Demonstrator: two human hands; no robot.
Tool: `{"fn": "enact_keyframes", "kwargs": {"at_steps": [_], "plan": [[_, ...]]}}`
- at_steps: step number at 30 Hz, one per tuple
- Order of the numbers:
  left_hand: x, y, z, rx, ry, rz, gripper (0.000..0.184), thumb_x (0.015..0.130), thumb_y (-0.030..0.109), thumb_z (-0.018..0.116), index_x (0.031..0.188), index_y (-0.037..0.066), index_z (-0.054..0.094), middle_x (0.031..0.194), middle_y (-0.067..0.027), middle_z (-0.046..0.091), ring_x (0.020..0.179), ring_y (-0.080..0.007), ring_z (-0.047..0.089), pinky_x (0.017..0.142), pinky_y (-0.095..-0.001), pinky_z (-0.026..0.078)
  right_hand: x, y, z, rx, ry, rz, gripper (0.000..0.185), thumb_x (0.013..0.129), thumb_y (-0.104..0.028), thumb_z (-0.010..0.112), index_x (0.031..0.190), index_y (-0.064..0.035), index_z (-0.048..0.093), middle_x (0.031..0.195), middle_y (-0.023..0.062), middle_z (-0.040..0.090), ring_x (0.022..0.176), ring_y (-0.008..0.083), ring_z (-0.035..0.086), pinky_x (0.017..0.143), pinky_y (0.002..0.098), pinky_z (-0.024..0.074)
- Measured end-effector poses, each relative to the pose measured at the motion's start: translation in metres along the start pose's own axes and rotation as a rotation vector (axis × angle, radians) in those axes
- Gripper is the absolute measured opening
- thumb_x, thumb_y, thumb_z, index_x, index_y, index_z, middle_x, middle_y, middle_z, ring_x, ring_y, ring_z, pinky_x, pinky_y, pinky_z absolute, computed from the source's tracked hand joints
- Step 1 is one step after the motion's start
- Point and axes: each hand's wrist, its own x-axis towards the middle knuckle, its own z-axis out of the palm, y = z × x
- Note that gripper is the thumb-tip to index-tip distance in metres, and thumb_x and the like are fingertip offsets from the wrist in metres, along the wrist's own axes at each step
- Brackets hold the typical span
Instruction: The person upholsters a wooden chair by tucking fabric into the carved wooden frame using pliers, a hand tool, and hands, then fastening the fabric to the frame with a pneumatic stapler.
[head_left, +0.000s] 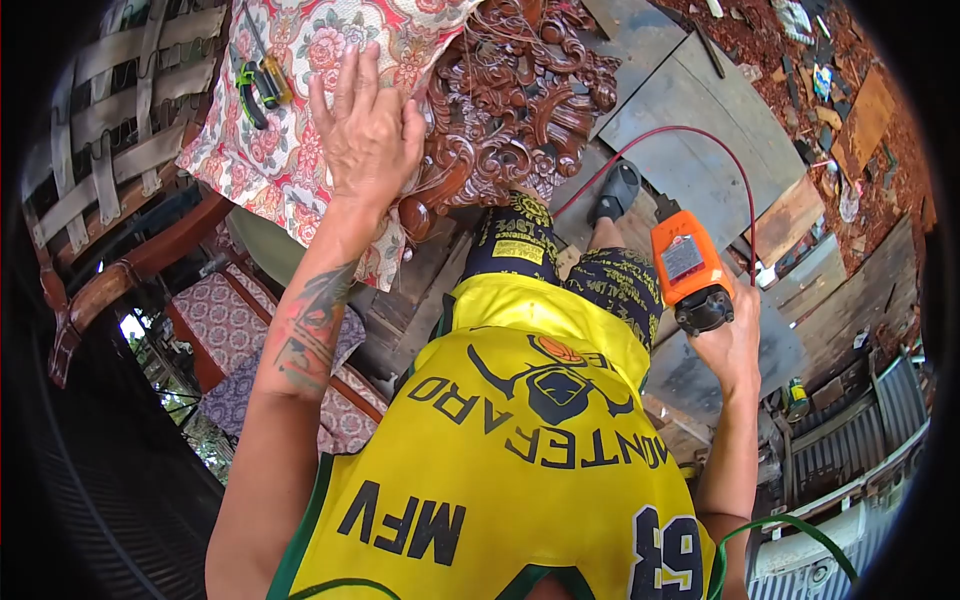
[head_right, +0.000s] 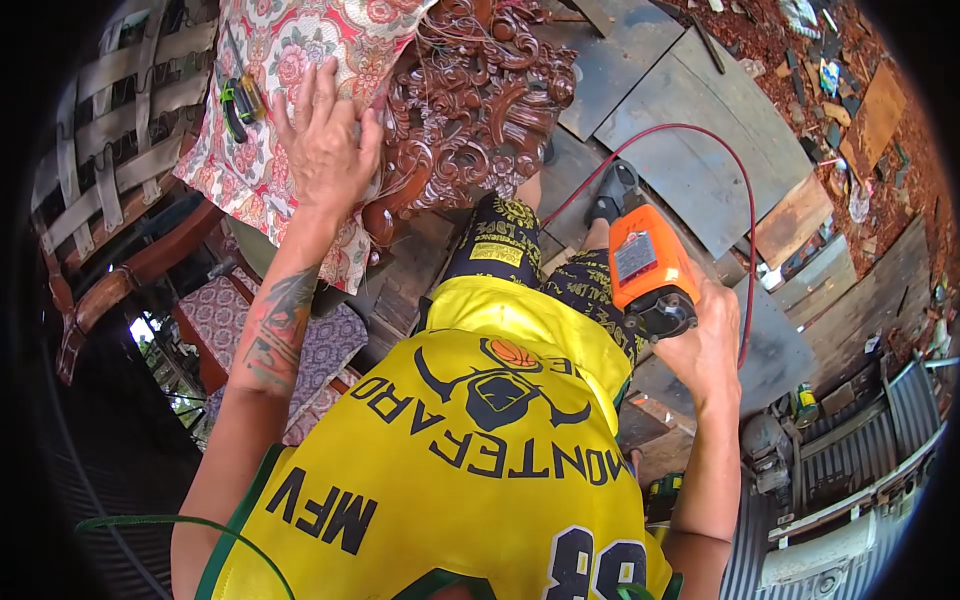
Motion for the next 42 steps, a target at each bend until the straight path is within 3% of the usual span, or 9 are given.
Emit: {"fn": "enact_keyframes", "kwargs": {"at_steps": [10,13,16,22,27,29,35,39,42], "plan": [[-0.003,-0.014,0.004,-0.139,0.024,-0.016,0.015,0.094,0.022,0.070,0.092,0.007,0.070,0.159,-0.0158,0.055,0.152,-0.0342,0.045,0.126,-0.0625,0.020,-0.003,0.002,-0.008,-0.084,0.010,0.038,0.060,0.074,-0.013,0.081,0.132,-0.0025,0.071,0.104,0.0238,0.076,0.092,0.0431,0.074,0.083,0.0421,0.0578],[-0.003,-0.028,0.006,-0.288,0.050,-0.040,0.018,0.097,0.023,0.070,0.109,0.009,0.073,0.158,-0.0152,0.055,0.149,-0.0354,0.048,0.125,-0.0579,0.027,0.002,0.004,-0.011,-0.065,-0.034,-0.022,0.060,0.073,-0.014,0.083,0.131,-0.0027,0.071,0.105,0.0240,0.076,0.093,0.0432,0.074,0.084,0.0427,0.0579],[0.004,-0.044,-0.001,-0.348,-0.023,-0.002,0.051,0.103,0.026,0.067,0.153,0.030,0.060,0.161,-0.0129,0.052,0.150,-0.0366,0.046,0.126,-0.0447,0.032,0.021,-0.019,-0.023,-0.050,-0.090,-0.091,0.055,0.071,-0.012,0.081,0.125,-0.0024,0.073,0.100,0.0232,0.075,0.090,0.0442,0.073,0.081,0.0441,0.0573],[0.009,-0.067,0.010,-0.339,-0.050,0.123,0.054,0.110,0.032,0.055,0.163,0.026,0.046,0.168,-0.0080,0.044,0.160,-0.0334,0.032,0.132,-0.0477,0.022,0.084,-0.088,-0.026,-0.031,-0.233,-0.327,0.027,0.071,-0.014,0.075,0.094,-0.0028,0.066,0.081,0.0197,0.068,0.079,0.0458,0.066,0.074,0.0443,0.0561],[0.003,-0.063,0.008,-0.312,-0.007,0.110,0.077,0.102,0.043,0.065,0.169,0.022,0.034,0.173,-0.0054,0.036,0.162,-0.0307,0.027,0.134,-0.0493,0.018,0.141,-0.146,-0.011,-0.201,-0.291,-0.531,0.025,0.080,-0.018,0.078,0.097,-0.0018,0.070,0.081,0.0194,0.070,0.072,0.0411,0.067,0.073,0.0438,0.0557],[-0.006,-0.056,0.007,-0.213,0.016,0.065,0.089,0.096,0.050,0.070,0.170,0.022,0.031,0.175,-0.0070,0.034,0.162,-0.0319,0.028,0.133,-0.0500,0.018,0.158,-0.160,0.000,-0.207,-0.377,-0.489,0.032,0.086,-0.024,0.079,0.108,-0.0022,0.073,0.092,0.0180,0.077,0.080,0.0273,0.074,0.080,0.0400,0.0580],[-0.026,-0.031,0.006,-0.280,0.021,-0.268,0.102,0.088,0.058,0.076,0.171,0.021,0.028,0.173,-0.0085,0.035,0.161,-0.0325,0.030,0.132,-0.0506,0.020,0.178,-0.207,0.022,-0.256,-0.296,-0.668,0.040,0.086,-0.027,0.082,0.117,-0.0038,0.073,0.101,0.0150,0.079,0.091,0.0279,0.075,0.088,0.0390,0.0592],[-0.021,-0.011,0.002,-0.178,-0.086,-0.413,0.105,0.088,0.060,0.075,0.171,0.021,0.025,0.176,-0.0040,0.030,0.162,-0.0301,0.025,0.131,-0.0564,0.018,0.179,-0.242,0.024,-0.289,-0.417,-0.298,0.044,0.082,-0.024,0.083,0.119,-0.0030,0.072,0.103,0.0133,0.078,0.092,0.0235,0.073,0.090,0.0381,0.0583],[-0.022,-0.010,0.004,-0.178,-0.066,-0.409,0.107,0.087,0.061,0.076,0.172,0.023,0.023,0.177,-0.0028,0.027,0.163,-0.0298,0.023,0.131,-0.0585,0.016,0.189,-0.247,0.032,-0.254,-0.437,-0.240,0.042,0.081,-0.024,0.082,0.115,-0.0019,0.074,0.082,0.0090,0.073,0.072,0.0174,0.068,0.071,0.0346,0.0575]]}}
